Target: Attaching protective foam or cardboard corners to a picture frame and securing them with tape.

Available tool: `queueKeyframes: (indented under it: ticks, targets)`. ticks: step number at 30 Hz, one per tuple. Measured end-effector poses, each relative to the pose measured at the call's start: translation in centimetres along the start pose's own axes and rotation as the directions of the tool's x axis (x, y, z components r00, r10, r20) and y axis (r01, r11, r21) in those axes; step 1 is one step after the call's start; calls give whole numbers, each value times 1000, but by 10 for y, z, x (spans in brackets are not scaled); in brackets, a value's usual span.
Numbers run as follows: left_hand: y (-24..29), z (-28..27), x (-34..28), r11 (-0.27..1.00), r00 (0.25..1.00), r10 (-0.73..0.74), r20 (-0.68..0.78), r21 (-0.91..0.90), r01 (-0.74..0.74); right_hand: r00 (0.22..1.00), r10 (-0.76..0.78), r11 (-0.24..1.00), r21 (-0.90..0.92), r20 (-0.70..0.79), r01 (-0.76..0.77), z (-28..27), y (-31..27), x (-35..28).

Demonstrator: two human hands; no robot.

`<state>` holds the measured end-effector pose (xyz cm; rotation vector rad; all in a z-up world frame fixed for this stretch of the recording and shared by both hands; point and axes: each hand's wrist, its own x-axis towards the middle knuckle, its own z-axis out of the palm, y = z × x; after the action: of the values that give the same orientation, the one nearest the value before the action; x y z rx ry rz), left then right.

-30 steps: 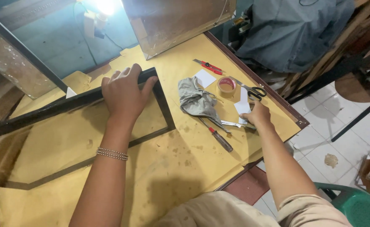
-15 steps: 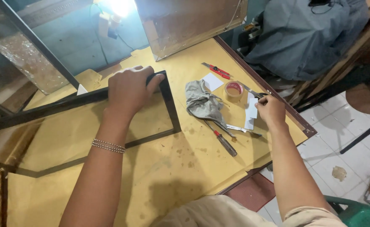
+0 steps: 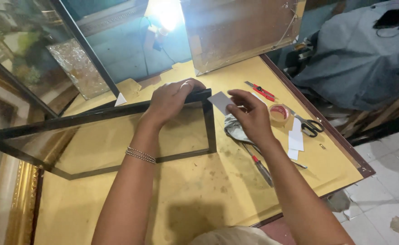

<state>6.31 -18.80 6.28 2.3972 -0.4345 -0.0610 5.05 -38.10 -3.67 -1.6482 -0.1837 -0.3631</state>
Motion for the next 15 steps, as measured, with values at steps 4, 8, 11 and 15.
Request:
queueKeyframes:
  ticks: [4, 8, 11, 15]
  targets:
    - [-6, 3, 2, 1000, 1000, 1, 7, 28, -2, 1000, -21, 1000, 1, -14, 21, 25, 4, 10]
    - [-6, 4, -1, 984, 998, 56, 13, 170, -57, 992, -118, 993, -14, -44, 117, 33, 0, 10]
    - [-12, 11, 2, 978, 997, 63, -45, 200, -53, 978, -192, 981, -26, -87, 190, 36, 1, 7]
    - [-23, 18, 9, 973, 986, 98, -132, 223, -66, 961, -219, 976, -19, -170, 219, 36, -1, 6]
